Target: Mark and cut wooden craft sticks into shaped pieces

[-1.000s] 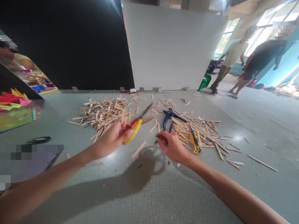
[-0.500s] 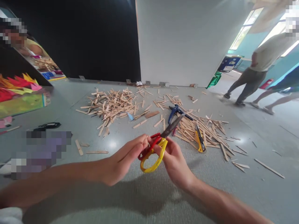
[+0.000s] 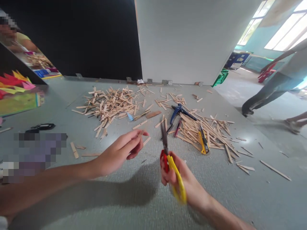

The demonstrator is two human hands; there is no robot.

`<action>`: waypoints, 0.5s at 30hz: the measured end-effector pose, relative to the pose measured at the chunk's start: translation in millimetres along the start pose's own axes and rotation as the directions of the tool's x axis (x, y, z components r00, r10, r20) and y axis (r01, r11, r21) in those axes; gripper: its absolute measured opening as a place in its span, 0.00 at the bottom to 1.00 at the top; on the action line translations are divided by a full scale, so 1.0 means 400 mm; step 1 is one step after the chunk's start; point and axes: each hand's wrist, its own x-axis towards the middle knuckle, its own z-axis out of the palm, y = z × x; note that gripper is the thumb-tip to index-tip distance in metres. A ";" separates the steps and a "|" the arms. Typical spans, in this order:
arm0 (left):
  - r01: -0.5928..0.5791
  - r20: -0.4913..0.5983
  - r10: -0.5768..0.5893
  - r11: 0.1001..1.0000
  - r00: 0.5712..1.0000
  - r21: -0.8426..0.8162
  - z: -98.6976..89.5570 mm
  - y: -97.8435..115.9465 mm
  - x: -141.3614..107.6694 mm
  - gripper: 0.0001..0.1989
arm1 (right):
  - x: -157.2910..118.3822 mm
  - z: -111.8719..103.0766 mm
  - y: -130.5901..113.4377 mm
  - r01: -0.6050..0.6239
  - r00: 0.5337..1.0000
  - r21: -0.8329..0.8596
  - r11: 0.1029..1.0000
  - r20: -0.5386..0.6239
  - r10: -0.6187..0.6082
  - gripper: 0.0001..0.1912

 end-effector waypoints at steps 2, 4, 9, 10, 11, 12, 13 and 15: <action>0.029 0.044 -0.028 0.999 0.999 -0.019 0.000 0.003 0.000 0.15 | -0.010 -0.004 0.008 -0.010 0.997 -0.030 0.999 0.077 0.012 0.38; 0.054 0.103 -0.055 0.998 0.993 0.007 0.000 0.004 -0.002 0.17 | -0.020 -0.009 0.016 -0.048 0.993 -0.068 0.997 0.104 0.055 0.42; 0.013 -0.025 -0.011 0.995 1.000 0.103 0.003 -0.004 -0.010 0.18 | -0.038 -0.032 0.039 -0.018 0.991 -0.258 0.966 0.125 0.052 0.41; -0.006 -0.074 0.013 0.996 0.997 0.094 0.003 -0.006 -0.012 0.17 | -0.040 -0.035 0.043 -0.005 0.991 -0.284 0.959 0.128 0.043 0.41; -0.027 -0.115 0.036 0.996 0.993 0.081 0.004 -0.008 -0.015 0.17 | -0.042 -0.036 0.047 0.004 0.991 -0.303 0.953 0.131 0.037 0.40; -0.044 -0.141 0.054 0.996 0.989 0.075 0.004 -0.008 -0.018 0.17 | -0.044 -0.036 0.049 0.014 0.991 -0.315 0.949 0.129 0.028 0.40; -0.051 -0.143 0.063 0.995 0.988 0.084 0.004 -0.006 -0.022 0.17 | -0.046 -0.035 0.050 0.025 0.992 -0.327 0.945 0.127 0.018 0.40; -0.038 -0.068 0.048 0.988 0.997 0.153 0.004 -0.001 -0.030 0.16 | -0.048 -0.031 0.048 0.040 0.992 -0.358 0.933 0.128 0.006 0.41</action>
